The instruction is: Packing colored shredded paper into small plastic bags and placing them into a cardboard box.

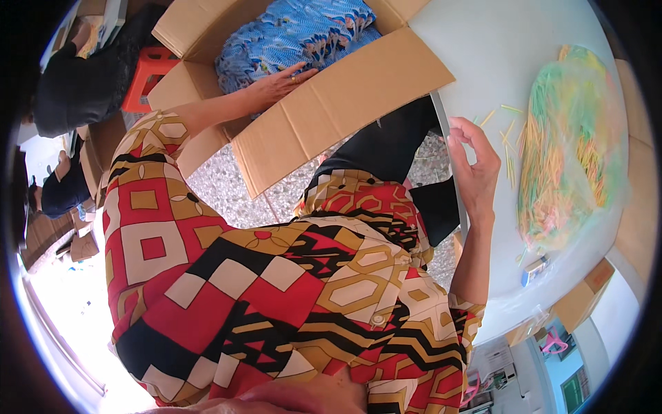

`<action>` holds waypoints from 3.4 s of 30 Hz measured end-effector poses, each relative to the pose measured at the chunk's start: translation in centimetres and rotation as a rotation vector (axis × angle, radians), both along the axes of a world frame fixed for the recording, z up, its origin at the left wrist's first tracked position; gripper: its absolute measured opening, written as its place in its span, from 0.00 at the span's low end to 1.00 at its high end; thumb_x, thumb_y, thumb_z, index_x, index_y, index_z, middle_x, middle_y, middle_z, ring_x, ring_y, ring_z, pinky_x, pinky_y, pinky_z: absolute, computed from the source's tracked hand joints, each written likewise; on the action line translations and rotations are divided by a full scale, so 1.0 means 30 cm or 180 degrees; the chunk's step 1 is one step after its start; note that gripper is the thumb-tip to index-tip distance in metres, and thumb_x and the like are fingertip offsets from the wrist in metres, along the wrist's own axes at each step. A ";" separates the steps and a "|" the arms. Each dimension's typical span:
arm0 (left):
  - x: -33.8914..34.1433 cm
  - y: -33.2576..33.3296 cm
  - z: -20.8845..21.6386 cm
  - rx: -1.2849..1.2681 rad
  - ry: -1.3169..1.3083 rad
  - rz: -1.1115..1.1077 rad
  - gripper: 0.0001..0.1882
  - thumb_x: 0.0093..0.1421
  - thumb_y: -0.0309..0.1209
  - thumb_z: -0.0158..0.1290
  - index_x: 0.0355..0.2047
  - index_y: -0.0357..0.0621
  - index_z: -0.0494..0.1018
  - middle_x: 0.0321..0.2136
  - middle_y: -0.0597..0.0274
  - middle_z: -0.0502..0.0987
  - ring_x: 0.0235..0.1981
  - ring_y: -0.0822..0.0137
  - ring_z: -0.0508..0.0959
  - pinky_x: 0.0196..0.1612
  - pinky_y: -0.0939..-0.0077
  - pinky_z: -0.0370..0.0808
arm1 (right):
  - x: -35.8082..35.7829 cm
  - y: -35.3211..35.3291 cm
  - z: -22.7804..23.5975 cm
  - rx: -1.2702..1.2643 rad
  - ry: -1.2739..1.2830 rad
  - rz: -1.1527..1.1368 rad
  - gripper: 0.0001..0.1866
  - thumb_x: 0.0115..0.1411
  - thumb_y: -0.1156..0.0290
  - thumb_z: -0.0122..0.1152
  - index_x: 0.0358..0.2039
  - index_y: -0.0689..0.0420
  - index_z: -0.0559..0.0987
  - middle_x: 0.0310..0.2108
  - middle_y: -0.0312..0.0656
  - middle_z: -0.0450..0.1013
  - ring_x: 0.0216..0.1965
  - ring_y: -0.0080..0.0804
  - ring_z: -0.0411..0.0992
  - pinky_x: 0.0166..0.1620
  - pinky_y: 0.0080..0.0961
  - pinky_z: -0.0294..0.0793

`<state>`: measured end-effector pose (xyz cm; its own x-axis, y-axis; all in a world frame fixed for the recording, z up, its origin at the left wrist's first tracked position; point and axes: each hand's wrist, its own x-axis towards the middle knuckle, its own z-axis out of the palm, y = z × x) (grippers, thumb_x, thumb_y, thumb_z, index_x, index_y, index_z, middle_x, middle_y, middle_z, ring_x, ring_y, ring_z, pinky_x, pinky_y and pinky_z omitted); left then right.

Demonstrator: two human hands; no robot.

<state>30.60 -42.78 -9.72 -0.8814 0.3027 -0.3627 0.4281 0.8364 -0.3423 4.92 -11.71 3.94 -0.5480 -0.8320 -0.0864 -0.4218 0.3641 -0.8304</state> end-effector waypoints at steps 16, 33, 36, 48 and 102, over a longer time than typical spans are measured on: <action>0.039 -0.022 0.002 0.0291 -0.0087 0.0503 0.18 0.55 0.35 0.43 0.44 0.40 0.67 0.54 0.54 0.65 0.64 0.58 0.52 0.65 0.48 0.41 | 0.032 0.027 -0.039 -0.0182 -0.0126 -0.0034 0.11 0.60 0.76 0.53 0.43 0.62 0.75 0.38 0.38 0.74 0.39 0.23 0.71 0.47 0.21 0.68; 0.068 -0.064 0.093 0.1499 0.0203 -0.0066 0.24 0.57 0.33 0.41 0.54 0.38 0.65 0.56 0.49 0.63 0.62 0.49 0.56 0.62 0.40 0.44 | -0.087 0.431 0.011 -0.0570 0.0161 -0.0947 0.11 0.58 0.75 0.55 0.42 0.61 0.75 0.38 0.38 0.75 0.37 0.23 0.72 0.43 0.21 0.71; -0.082 -0.025 0.203 0.1114 0.0758 0.0482 0.14 0.58 0.30 0.44 0.44 0.43 0.70 0.54 0.54 0.65 0.60 0.53 0.59 0.62 0.44 0.48 | -0.144 0.708 0.054 -0.0632 0.0569 -0.2051 0.12 0.58 0.75 0.55 0.44 0.59 0.75 0.38 0.37 0.74 0.36 0.22 0.72 0.42 0.21 0.71; -0.573 0.306 0.538 0.2017 0.1794 -0.0156 0.07 0.56 0.22 0.50 0.36 0.41 0.73 0.42 0.57 0.74 0.48 0.56 0.72 0.57 0.52 0.59 | -0.256 1.268 -0.132 0.2158 0.2038 -0.3760 0.24 0.53 0.54 0.61 0.42 0.58 0.67 0.38 0.47 0.71 0.40 0.43 0.71 0.38 0.36 0.72; -0.788 1.041 0.342 0.9321 -0.2205 0.3761 0.25 0.66 0.47 0.37 0.51 0.39 0.62 0.48 0.42 0.69 0.49 0.48 0.71 0.52 0.53 0.69 | 0.118 0.651 0.066 -0.0120 0.0637 -0.0660 0.05 0.57 0.77 0.52 0.35 0.57 0.74 0.24 0.46 0.72 0.25 0.42 0.72 0.28 0.31 0.71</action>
<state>6.95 -11.55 0.54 -0.9195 0.1238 -0.3730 -0.2543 -0.9110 0.3245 8.46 7.82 5.91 -0.7098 -0.7010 0.0693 -0.4984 0.4302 -0.7527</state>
